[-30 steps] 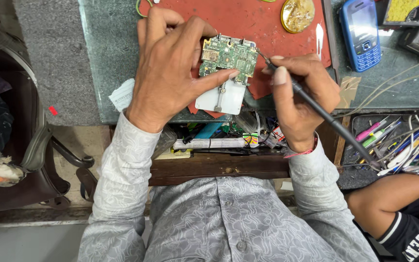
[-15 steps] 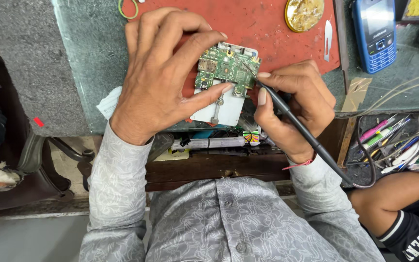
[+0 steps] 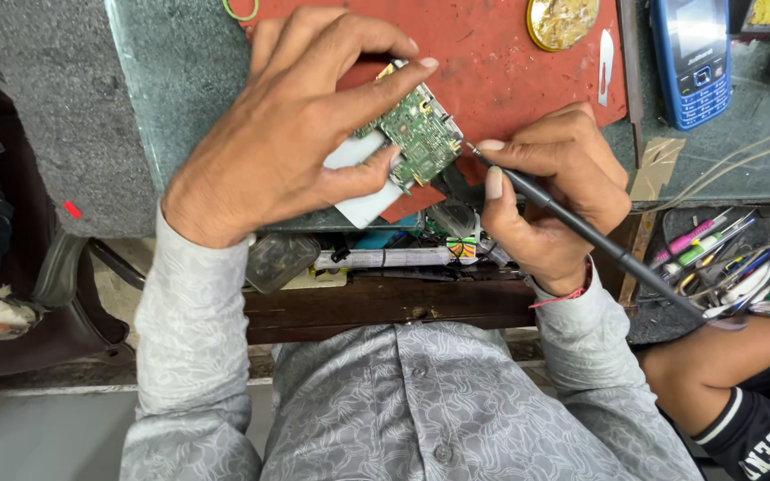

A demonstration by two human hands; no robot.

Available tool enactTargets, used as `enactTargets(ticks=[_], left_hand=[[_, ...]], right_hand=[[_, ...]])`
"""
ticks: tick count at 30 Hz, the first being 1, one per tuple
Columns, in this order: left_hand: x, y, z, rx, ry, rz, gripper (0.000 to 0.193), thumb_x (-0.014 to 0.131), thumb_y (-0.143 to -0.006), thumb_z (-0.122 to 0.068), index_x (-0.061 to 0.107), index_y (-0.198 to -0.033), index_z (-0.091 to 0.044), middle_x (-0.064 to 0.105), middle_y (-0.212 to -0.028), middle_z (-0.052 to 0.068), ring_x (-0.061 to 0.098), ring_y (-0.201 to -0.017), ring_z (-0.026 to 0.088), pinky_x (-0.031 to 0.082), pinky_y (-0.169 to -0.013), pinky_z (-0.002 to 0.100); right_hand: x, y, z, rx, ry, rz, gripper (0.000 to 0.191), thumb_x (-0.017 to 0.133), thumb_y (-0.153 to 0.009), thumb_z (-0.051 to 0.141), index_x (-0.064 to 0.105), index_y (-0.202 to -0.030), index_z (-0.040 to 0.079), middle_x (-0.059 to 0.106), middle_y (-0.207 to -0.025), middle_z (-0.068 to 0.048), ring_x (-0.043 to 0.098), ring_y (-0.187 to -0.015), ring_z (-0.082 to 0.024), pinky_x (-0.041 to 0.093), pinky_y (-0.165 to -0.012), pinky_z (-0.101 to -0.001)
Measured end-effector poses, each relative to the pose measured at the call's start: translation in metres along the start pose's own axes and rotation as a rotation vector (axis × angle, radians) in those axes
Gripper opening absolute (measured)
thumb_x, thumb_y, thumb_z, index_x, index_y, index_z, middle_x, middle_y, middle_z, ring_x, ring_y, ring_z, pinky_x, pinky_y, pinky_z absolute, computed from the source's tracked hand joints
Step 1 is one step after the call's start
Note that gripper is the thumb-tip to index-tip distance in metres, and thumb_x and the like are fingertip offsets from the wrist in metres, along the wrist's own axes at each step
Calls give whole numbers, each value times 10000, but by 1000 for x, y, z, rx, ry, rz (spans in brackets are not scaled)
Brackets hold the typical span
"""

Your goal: The person holds a mobile phone motherboard on the workbench with one hand and uses a soldering iron with the other to solder components on the board, repositioning and turning the board to work on different edges throughout the clip.

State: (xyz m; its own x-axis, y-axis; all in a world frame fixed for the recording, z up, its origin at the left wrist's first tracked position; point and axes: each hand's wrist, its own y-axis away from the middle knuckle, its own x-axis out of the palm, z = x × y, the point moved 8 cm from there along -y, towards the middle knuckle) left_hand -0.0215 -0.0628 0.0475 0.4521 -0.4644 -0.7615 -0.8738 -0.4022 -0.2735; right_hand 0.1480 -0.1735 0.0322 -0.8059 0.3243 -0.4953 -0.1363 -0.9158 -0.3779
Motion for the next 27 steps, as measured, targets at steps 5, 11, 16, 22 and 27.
enactTargets(ticks=[5,11,16,22,27], left_hand=[[3,-2,4,-17,23,32,525,758,-910,-116,630,-1418,-92,517,-1469,103,423,-1412,311,319,-1173,501],[3,0,8,-39,61,5,547,740,-918,-121,590,-1442,-71,496,-1501,110,425,-1432,319,318,-1193,503],[5,6,13,-56,81,-20,503,764,-952,-172,600,-1424,-118,518,-1483,77,441,-1411,306,338,-1205,487],[10,9,14,-55,40,-30,555,741,-926,-151,593,-1461,-145,517,-1480,57,452,-1385,289,355,-1191,467],[8,9,12,-39,54,-52,528,761,-925,-160,594,-1424,-121,520,-1484,76,464,-1389,316,358,-1167,482]], right_hand=[[1,5,-8,13,-60,-23,139,733,-905,-49,704,-1041,-41,679,-917,-139,622,-786,-210,492,-722,-294],[5,8,-8,19,-39,-30,124,732,-954,-38,702,-1072,-62,721,-923,-154,672,-789,-210,524,-752,-283],[7,10,-11,132,-78,-28,65,712,-1039,-11,707,-1072,-66,728,-840,-113,697,-772,-176,537,-759,-262],[7,8,-13,150,-98,-29,60,706,-1051,-10,703,-1080,-63,741,-868,-126,704,-783,-176,543,-761,-263],[8,9,-13,147,-87,-17,48,707,-1052,-21,700,-1051,-68,746,-884,-132,709,-793,-179,550,-770,-265]])
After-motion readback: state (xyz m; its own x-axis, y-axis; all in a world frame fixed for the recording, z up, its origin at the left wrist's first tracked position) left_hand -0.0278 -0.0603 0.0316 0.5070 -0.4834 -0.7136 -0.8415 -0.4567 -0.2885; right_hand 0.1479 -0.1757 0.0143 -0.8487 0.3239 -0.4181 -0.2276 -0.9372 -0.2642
